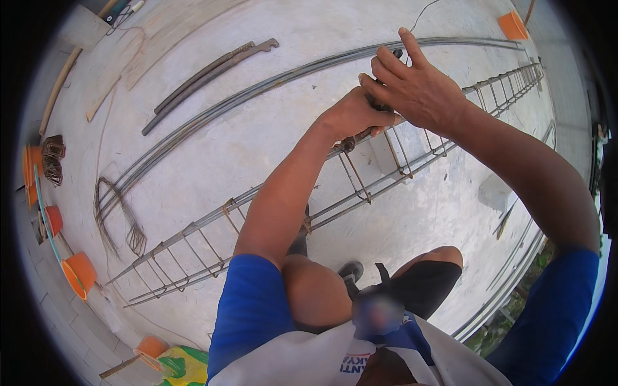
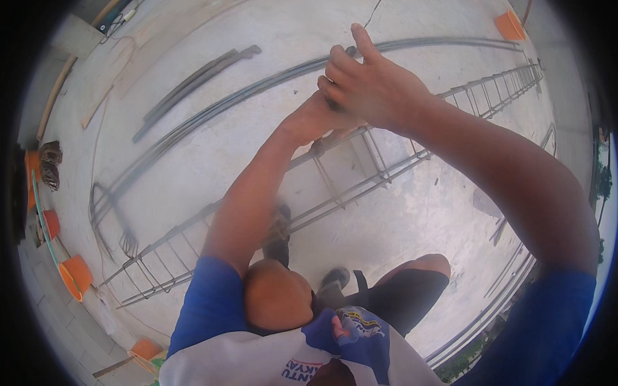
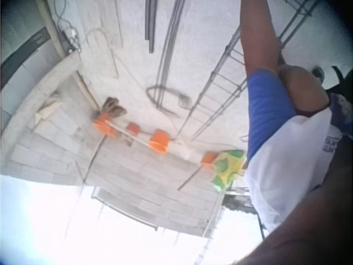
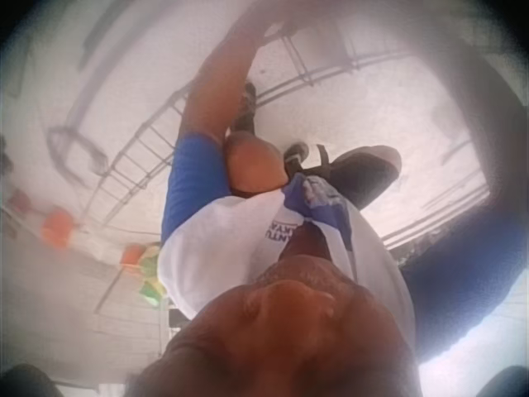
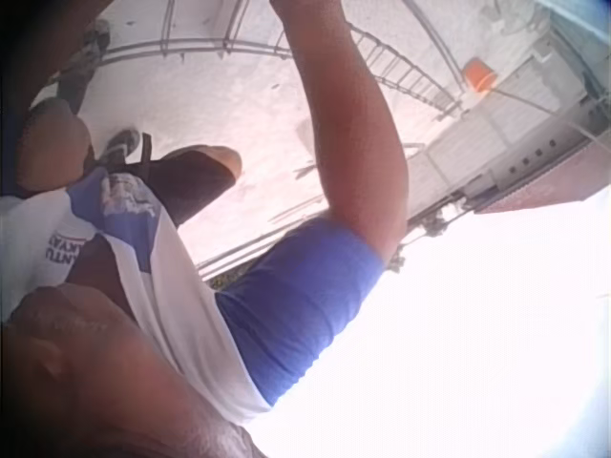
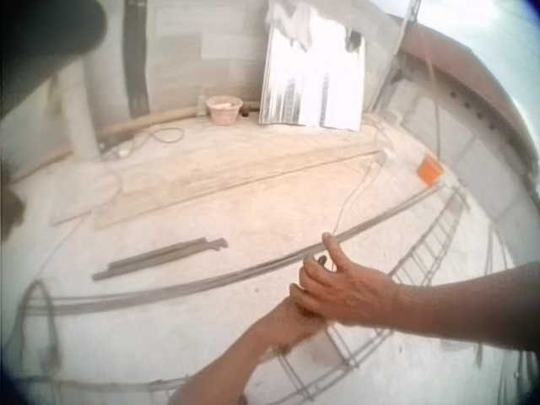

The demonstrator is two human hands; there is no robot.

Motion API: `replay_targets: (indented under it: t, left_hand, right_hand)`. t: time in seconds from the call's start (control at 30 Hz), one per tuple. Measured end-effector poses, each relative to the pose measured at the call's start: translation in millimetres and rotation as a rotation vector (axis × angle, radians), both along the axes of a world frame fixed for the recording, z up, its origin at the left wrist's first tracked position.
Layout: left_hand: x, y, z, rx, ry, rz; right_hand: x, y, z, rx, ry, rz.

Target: The person ties wire ties around intersecting rebar rods to assemble a ladder-like rebar cage. They repeatedly pick up wire ties, wrap them around the joints, and twist them tight using pliers. The person moves along the length of the cage, securing multiple joints in sequence.

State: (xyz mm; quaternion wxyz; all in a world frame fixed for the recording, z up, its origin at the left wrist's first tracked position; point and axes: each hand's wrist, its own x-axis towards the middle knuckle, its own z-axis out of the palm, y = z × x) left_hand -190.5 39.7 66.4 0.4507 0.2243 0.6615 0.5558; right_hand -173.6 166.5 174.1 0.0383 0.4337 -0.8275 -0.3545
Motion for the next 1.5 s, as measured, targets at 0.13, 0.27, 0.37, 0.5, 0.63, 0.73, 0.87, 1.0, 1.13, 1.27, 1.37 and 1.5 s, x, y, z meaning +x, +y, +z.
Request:
replay_targets:
  t: [0.13,0.27,0.37,0.5,0.63,0.73,0.87,1.0,1.13,1.27,1.37,1.5]
  left_hand:
    - [-3.6,-0.6,-6.4,0.072,-0.088,-0.028]
    - [46.2,7.6,-4.6,0.151,0.388,0.493]
    - [49.7,17.0,15.1,-0.125,0.166,0.441]
    - [26.5,11.3,7.2,-0.095,0.158,0.192]
    - [-5.4,-8.6,-4.3,0.154,-0.135,-0.017]
    - [-5.6,-8.3,-3.5,0.174,-0.174,-0.012]
    - [36.9,4.8,-5.6,0.064,0.272,0.402]
    - [50.5,19.9,13.2,-0.081,0.211,0.326]
    - [9.0,10.4,5.7,-0.019,0.043,-0.045]
    - [-7.9,-6.5,-15.0,0.215,-0.211,-0.114]
    - [8.8,-11.0,-24.8,0.223,0.003,0.091]
    - [3.6,-26.1,-8.3,0.134,0.063,0.485]
  right_hand:
    - [-1.9,3.3,0.6,0.087,-0.122,-0.103]
    - [-12.9,-30.3,12.8,0.276,-0.500,-0.659]
    - [-19.0,-35.2,17.1,0.245,-0.626,-0.832]
    - [-22.3,-54.6,27.9,0.464,-0.576,-0.835]
    - [5.6,-15.8,17.7,0.130,0.087,0.097]
    - [-2.8,-10.2,12.4,0.225,-0.101,-0.085]
    - [-15.8,-28.7,22.7,0.278,-0.553,-0.690]
    - [-23.7,-33.1,26.7,0.295,-0.705,-0.979]
    - [-11.2,-26.0,21.5,0.254,-0.426,-0.577]
    - [6.1,-4.0,17.5,0.067,-0.194,-0.191]
    - [-6.0,-2.3,24.5,0.148,-0.799,-1.057]
    - [0.3,55.2,35.0,-0.038,-1.193,-1.546]
